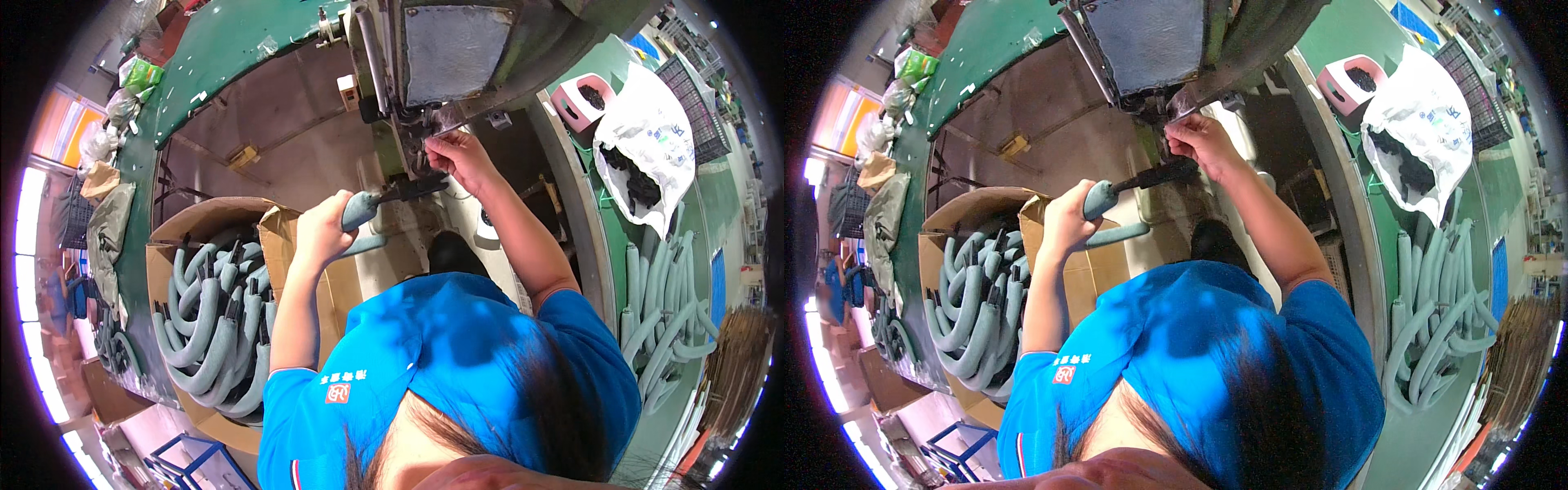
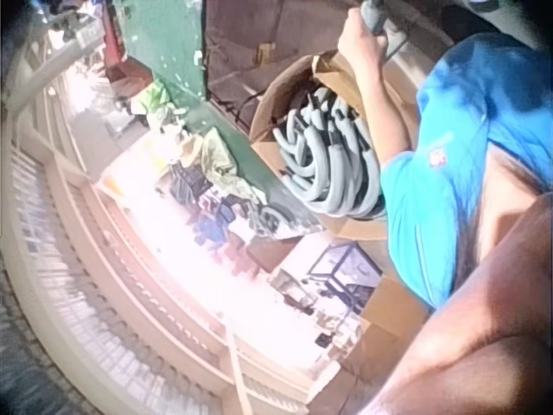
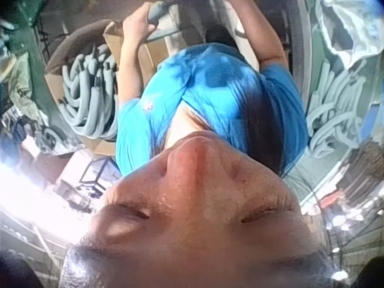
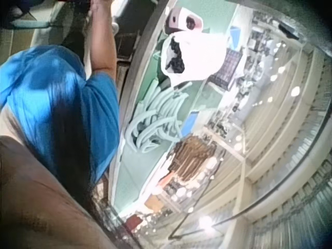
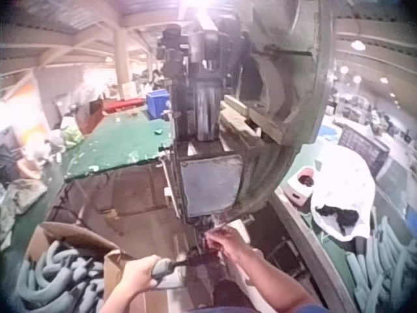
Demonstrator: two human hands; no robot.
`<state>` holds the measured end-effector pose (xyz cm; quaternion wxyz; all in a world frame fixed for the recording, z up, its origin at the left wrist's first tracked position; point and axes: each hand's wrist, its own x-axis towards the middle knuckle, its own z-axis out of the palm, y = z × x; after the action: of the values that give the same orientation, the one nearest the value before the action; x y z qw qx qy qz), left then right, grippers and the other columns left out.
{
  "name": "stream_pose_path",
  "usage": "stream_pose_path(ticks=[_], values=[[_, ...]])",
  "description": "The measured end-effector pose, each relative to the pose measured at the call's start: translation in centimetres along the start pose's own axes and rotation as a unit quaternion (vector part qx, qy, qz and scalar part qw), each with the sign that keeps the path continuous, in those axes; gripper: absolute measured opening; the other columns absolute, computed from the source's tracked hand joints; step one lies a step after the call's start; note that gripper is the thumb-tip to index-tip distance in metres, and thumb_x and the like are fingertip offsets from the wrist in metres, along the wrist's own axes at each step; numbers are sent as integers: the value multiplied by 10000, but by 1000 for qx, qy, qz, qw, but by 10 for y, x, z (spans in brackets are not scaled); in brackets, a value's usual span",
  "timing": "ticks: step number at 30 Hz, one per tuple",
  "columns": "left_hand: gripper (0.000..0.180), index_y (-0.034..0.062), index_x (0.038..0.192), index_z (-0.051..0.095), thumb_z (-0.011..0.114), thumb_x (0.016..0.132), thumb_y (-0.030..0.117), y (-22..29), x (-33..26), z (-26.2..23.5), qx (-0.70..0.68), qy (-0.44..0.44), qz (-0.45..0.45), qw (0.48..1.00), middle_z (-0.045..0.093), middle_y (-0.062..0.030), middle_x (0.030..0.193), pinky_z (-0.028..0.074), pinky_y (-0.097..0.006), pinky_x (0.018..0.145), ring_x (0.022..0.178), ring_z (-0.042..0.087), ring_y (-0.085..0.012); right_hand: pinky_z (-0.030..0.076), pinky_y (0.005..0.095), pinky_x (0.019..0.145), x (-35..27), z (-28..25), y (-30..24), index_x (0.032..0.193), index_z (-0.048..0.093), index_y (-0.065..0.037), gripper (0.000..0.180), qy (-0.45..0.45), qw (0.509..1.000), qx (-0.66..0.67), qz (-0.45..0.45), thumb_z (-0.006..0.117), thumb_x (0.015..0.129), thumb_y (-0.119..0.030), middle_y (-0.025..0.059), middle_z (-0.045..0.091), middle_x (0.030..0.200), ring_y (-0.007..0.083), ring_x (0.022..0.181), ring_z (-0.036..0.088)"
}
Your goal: The person repeatedly picks up gray flexible tubes and black plastic end caps, inserts the caps into the tube ends using a press machine, and places the finished assemblies into a cardboard box. The process is repeated continuously throughout the clip.
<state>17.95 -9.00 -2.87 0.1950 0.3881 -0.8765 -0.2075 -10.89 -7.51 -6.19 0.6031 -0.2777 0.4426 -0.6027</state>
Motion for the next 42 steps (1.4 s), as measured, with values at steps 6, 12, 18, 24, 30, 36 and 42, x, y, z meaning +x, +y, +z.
stream_pose_path(ticks=[6,12,18,24,30,36,42], values=[[407,121,1016,553,673,628,98,3,-21,1,-7,0,-48,999,635,-122,892,501,-384,712,838,623,-325,543,254,629,7,-1,1,888,604,-11,129,23,999,-37,1,673,827,-102,62,628,780,126,656,610],[421,109,1019,569,653,611,49,23,-33,8,-74,5,-76,994,636,-152,852,501,-361,704,815,642,-319,520,275,602,4,9,4,817,567,-21,134,3,999,-20,-29,673,820,-104,69,613,718,137,614,587],[399,116,1010,566,671,627,74,43,-33,19,-58,-24,-73,995,638,-132,870,510,-370,707,826,636,-318,460,264,513,13,7,-1,898,504,-28,293,6,993,-102,58,644,855,-282,29,523,691,103,574,503],[376,78,965,587,706,608,79,74,-43,18,-53,-17,-13,998,638,-135,835,510,-376,699,805,638,-321,427,261,724,-78,-9,-21,1057,500,-36,474,-107,972,-196,-75,379,955,-482,64,528,901,113,818,509],[385,76,938,529,722,616,163,121,-58,22,-15,-118,75,990,598,-107,761,493,-407,600,714,620,-313,397,328,898,-164,-18,-34,1063,501,-31,511,-183,978,-66,-69,282,976,-484,86,534,1029,164,989,522],[205,59,878,485,563,756,204,165,-54,35,-25,-177,87,980,584,-130,721,464,-428,549,660,604,-327,428,351,934,-194,-27,-43,1091,461,-6,584,-162,984,-66,14,354,931,-558,85,523,1014,155,987,536],[243,34,919,476,539,761,207,186,-40,59,44,-256,105,960,602,-124,731,477,-425,580,682,611,-328,463,292,845,-203,-25,-26,1073,478,-25,401,-137,986,-83,52,375,981,-401,50,539,930,117,885,550]])
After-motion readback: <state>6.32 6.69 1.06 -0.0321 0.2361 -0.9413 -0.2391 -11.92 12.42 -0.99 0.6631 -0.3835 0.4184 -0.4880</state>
